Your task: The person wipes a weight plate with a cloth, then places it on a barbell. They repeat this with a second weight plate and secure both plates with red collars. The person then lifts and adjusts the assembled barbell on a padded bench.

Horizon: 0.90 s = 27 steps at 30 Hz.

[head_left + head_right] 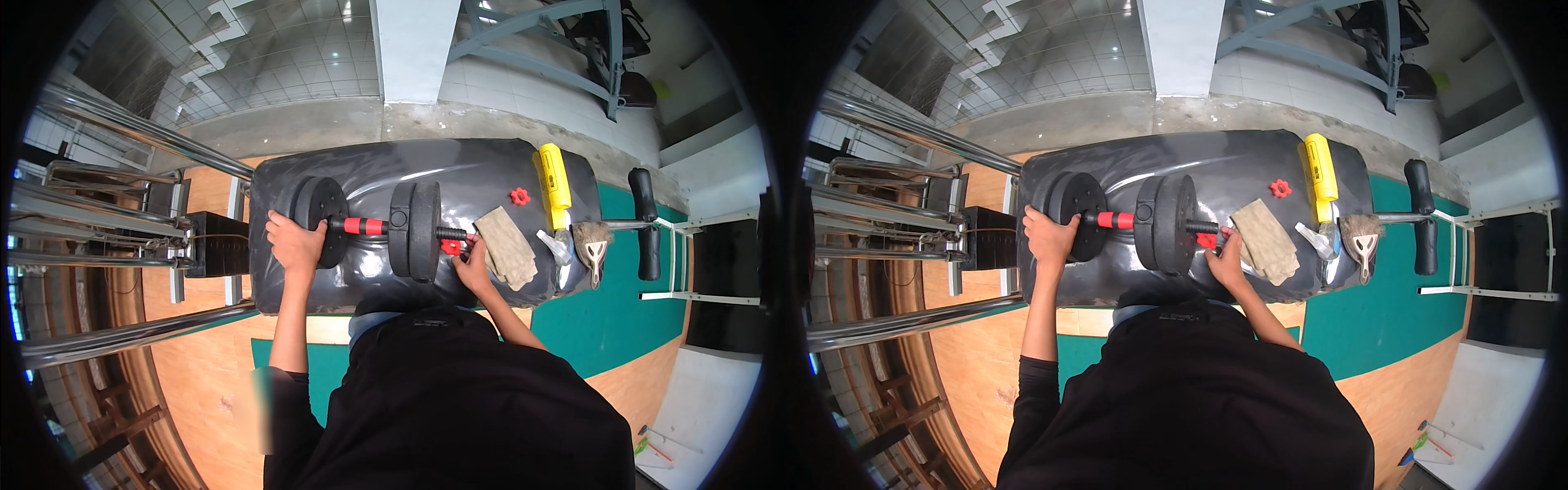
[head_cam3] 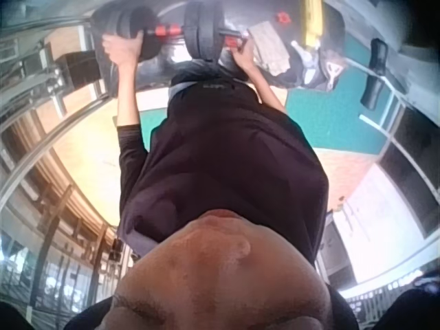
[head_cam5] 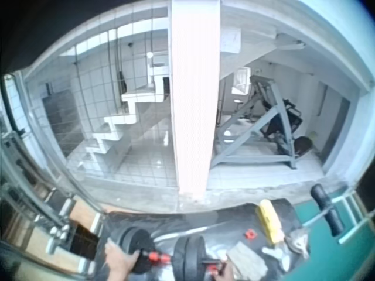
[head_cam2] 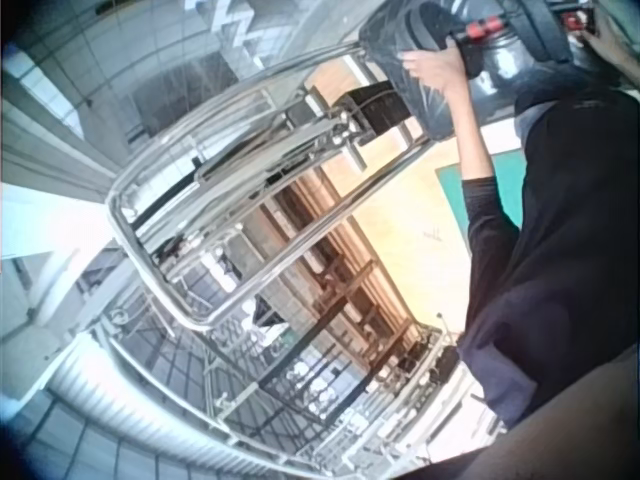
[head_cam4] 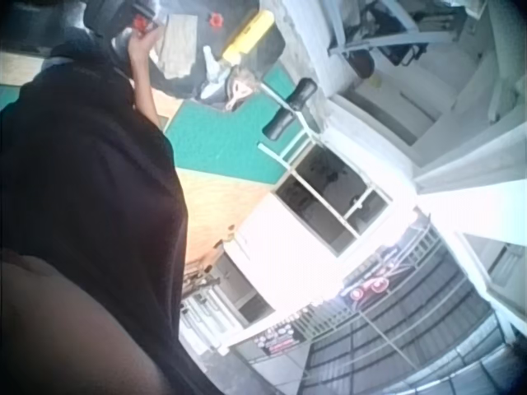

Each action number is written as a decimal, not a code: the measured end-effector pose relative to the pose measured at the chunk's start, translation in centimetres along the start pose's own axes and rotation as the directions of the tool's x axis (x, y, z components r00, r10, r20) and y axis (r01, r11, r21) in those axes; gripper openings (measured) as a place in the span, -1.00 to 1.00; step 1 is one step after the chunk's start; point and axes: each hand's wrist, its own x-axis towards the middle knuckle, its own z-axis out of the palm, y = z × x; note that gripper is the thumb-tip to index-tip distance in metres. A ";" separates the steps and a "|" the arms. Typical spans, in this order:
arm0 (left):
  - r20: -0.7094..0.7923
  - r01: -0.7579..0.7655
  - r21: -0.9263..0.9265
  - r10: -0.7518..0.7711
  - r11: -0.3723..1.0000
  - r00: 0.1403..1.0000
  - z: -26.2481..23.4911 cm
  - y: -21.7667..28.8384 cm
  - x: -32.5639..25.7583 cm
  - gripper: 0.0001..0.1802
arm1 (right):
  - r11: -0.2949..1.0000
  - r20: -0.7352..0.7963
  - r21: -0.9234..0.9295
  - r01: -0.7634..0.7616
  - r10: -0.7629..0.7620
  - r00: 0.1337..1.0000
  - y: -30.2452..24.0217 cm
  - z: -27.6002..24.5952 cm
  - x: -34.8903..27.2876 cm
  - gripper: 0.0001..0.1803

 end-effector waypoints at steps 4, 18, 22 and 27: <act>-0.005 -0.001 0.005 0.001 1.000 1.000 0.2 -0.2 0.0 0.12 | 0.902 0.173 -0.177 0.394 -0.365 0.915 0.5 -1.7 0.8 -0.41; -0.015 -0.025 0.022 0.025 0.999 1.000 0.0 -0.1 0.2 0.12 | 0.817 0.091 0.575 0.040 -0.112 0.989 -0.8 -2.4 0.8 -0.55; -0.009 -0.023 0.015 0.023 1.000 1.000 -0.2 -0.2 0.1 0.12 | 0.777 0.090 0.630 0.009 -0.085 0.992 -3.6 -3.6 1.0 -0.55; -0.007 -0.024 0.020 0.024 1.000 1.000 -0.1 -0.1 0.3 0.12 | 0.802 0.156 0.597 -0.017 -0.095 0.983 -3.9 -4.2 1.9 -0.55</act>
